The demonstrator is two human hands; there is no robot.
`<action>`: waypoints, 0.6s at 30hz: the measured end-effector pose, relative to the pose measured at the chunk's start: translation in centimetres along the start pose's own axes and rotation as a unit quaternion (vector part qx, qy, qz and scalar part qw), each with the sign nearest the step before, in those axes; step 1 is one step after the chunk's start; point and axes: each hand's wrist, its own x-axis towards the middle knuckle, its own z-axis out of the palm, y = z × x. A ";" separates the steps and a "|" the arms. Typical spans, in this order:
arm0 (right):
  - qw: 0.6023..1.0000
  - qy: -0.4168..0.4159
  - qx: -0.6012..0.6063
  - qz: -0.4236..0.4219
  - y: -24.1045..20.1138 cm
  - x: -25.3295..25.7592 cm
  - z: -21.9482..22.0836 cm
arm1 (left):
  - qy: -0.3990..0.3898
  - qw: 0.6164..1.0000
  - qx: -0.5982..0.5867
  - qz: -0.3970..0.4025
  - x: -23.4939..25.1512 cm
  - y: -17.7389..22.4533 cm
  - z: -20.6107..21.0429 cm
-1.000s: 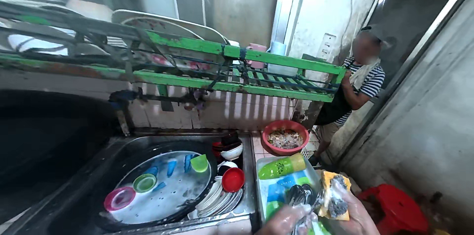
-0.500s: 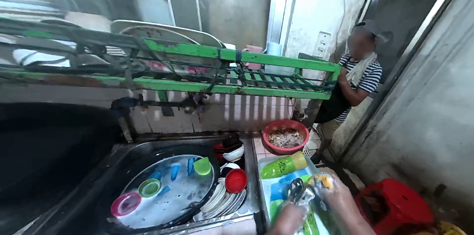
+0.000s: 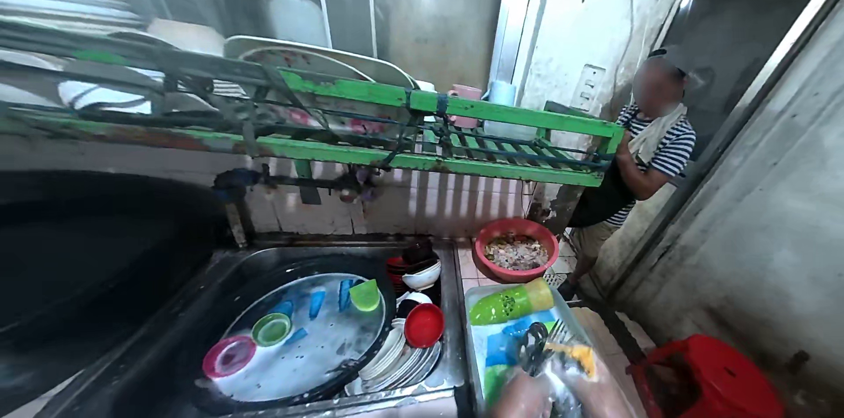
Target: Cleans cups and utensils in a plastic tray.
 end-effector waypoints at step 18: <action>0.994 0.071 -0.063 -0.057 -0.5 5.6 -3.1 | 0.020 0.999 -0.011 -0.038 0.2 0.2 -0.1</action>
